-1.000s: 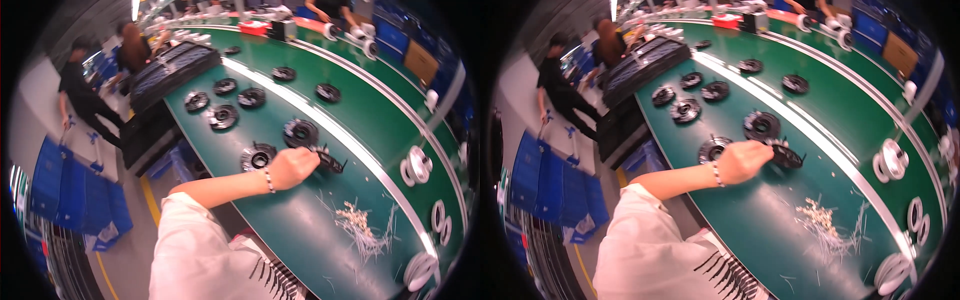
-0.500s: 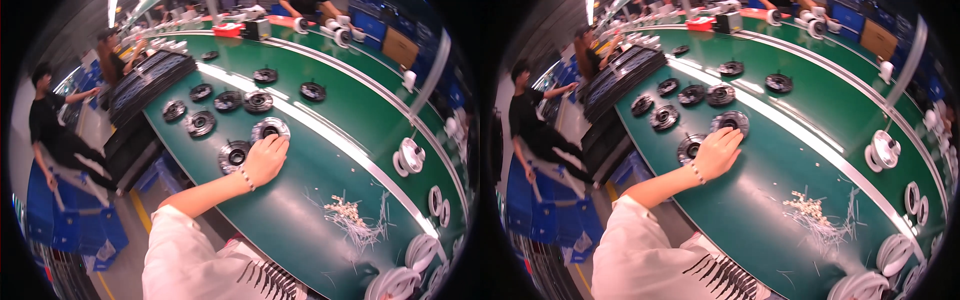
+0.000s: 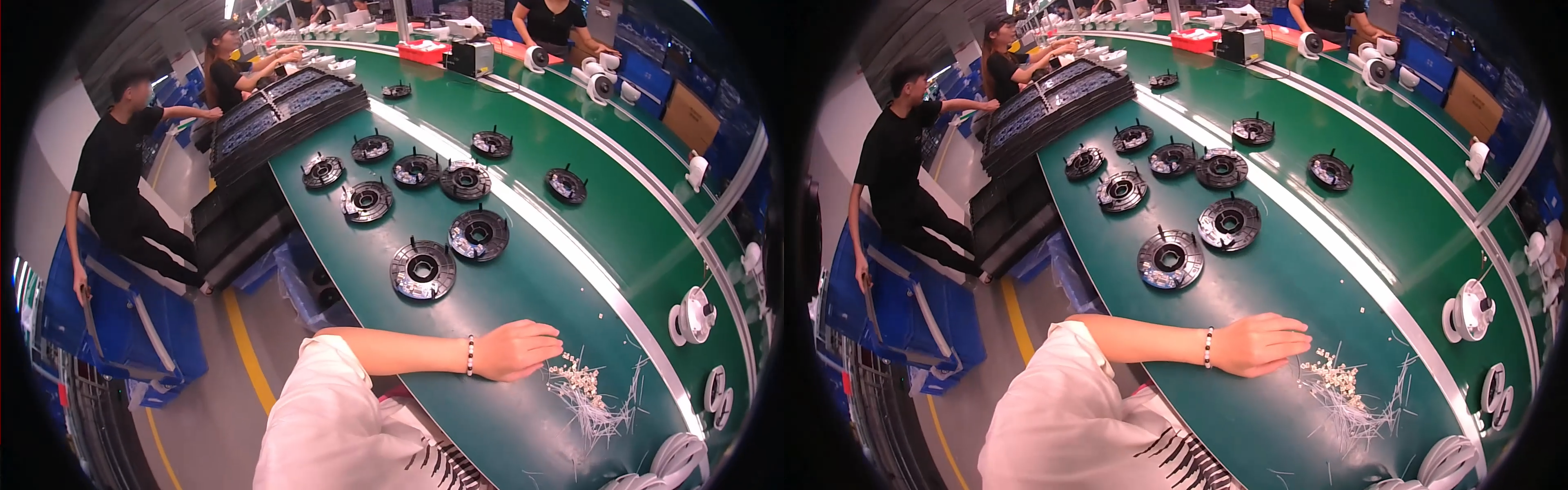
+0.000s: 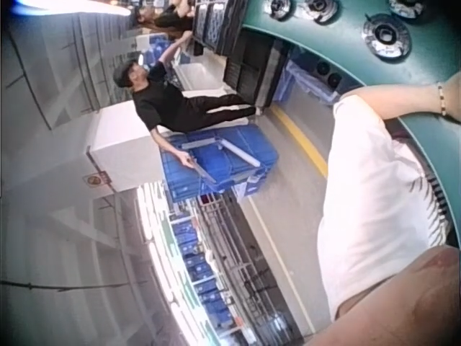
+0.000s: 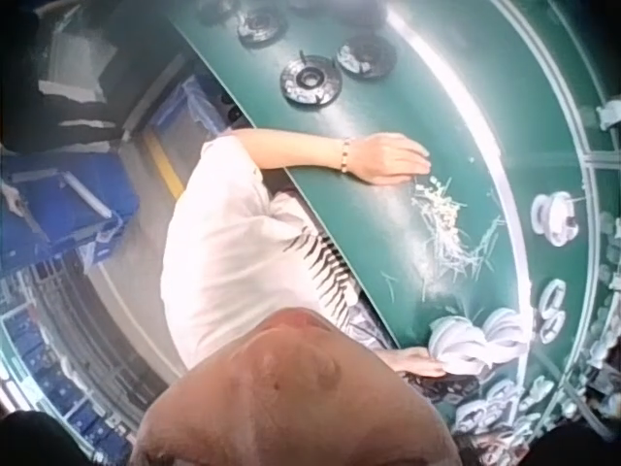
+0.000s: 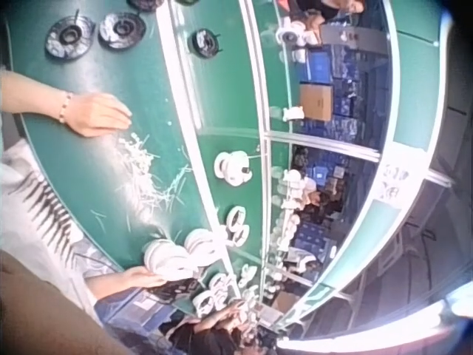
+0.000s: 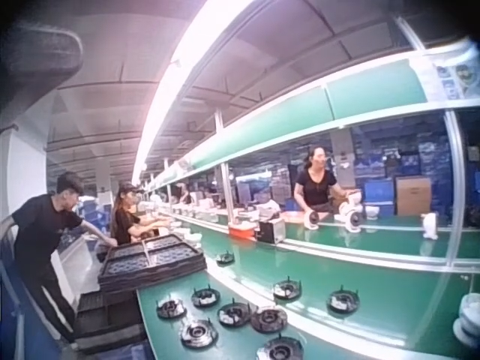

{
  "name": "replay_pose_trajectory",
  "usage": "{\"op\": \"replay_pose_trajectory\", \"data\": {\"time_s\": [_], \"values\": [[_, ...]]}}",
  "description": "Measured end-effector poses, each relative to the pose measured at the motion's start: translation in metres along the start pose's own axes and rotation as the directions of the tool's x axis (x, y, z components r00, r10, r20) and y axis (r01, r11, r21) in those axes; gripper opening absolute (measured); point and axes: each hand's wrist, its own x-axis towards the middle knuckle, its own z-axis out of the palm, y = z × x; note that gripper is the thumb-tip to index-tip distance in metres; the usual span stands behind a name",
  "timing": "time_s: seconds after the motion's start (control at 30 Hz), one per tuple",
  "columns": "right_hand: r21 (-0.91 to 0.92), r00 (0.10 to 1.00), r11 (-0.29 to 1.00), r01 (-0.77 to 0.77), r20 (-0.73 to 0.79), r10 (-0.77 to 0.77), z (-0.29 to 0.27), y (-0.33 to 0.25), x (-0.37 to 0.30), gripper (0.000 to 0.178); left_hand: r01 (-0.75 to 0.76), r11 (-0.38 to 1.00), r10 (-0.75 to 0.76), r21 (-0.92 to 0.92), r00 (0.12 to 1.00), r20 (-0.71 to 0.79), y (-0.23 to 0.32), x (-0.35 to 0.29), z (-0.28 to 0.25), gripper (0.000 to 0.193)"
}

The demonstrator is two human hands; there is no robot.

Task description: Assembling electronic components into plastic housings on a factory production line.

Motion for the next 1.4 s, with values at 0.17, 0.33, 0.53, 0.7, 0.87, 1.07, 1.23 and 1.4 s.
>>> {"op": "replay_pose_trajectory", "data": {"time_s": [0.17, 0.33, 0.53, 0.7, 0.87, 1.07, 1.23, 1.4], "values": [[0.561, 0.964, 0.797, -0.225, 0.01, 0.265, 0.08, -0.16, 0.035, 0.031, 0.039, 0.998, -0.038, -0.053, 0.999, 0.032, -0.004, -0.007, -0.001, 0.038], [0.58, 0.836, 0.605, -0.546, 0.338, 0.431, 0.047, -0.042, 0.057, 0.059, 0.038, 0.987, -0.031, -0.155, 0.999, 0.044, -0.01, 0.003, -0.004, 0.041], [0.429, 0.8, 0.757, -0.494, -0.116, 0.588, 0.078, -0.18, 0.024, 0.053, 0.114, 0.992, -0.105, -0.059, 0.984, 0.145, -0.01, 0.017, -0.003, 0.038], [0.136, 0.917, 0.958, -0.251, -0.283, 0.28, 0.01, -0.187, -0.018, 0.047, 0.106, 0.991, -0.091, -0.079, 0.98, 0.175, 0.003, 0.007, -0.007, 0.034], [-0.415, 0.848, 0.742, -0.527, -0.319, 0.423, -0.104, -0.121, -0.114, 0.058, 0.046, 0.985, -0.031, -0.169, 0.995, 0.095, 0.006, -0.006, 0.017, 0.032], [-0.818, 0.702, 0.403, -0.411, -0.002, 0.712, -0.162, -0.054, -0.238, 0.074, -0.146, 0.968, 0.189, -0.205, 0.96, 0.207, 0.045, -0.001, 0.028, 0.037], [-0.89, 0.824, 0.387, -0.24, 0.025, 0.566, -0.172, -0.031, -0.226, 0.08, 0.718, 0.465, -0.224, -0.519, 0.662, 0.715, 0.105, 0.085, 0.063, 0.056], [-0.91, 0.716, 0.375, -0.178, 0.142, 0.683, -0.167, 0.018, -0.187, 0.078, 0.821, -0.468, 0.1, -0.327, 0.417, 0.903, 0.139, 0.142, 0.139, 0.059]]}}
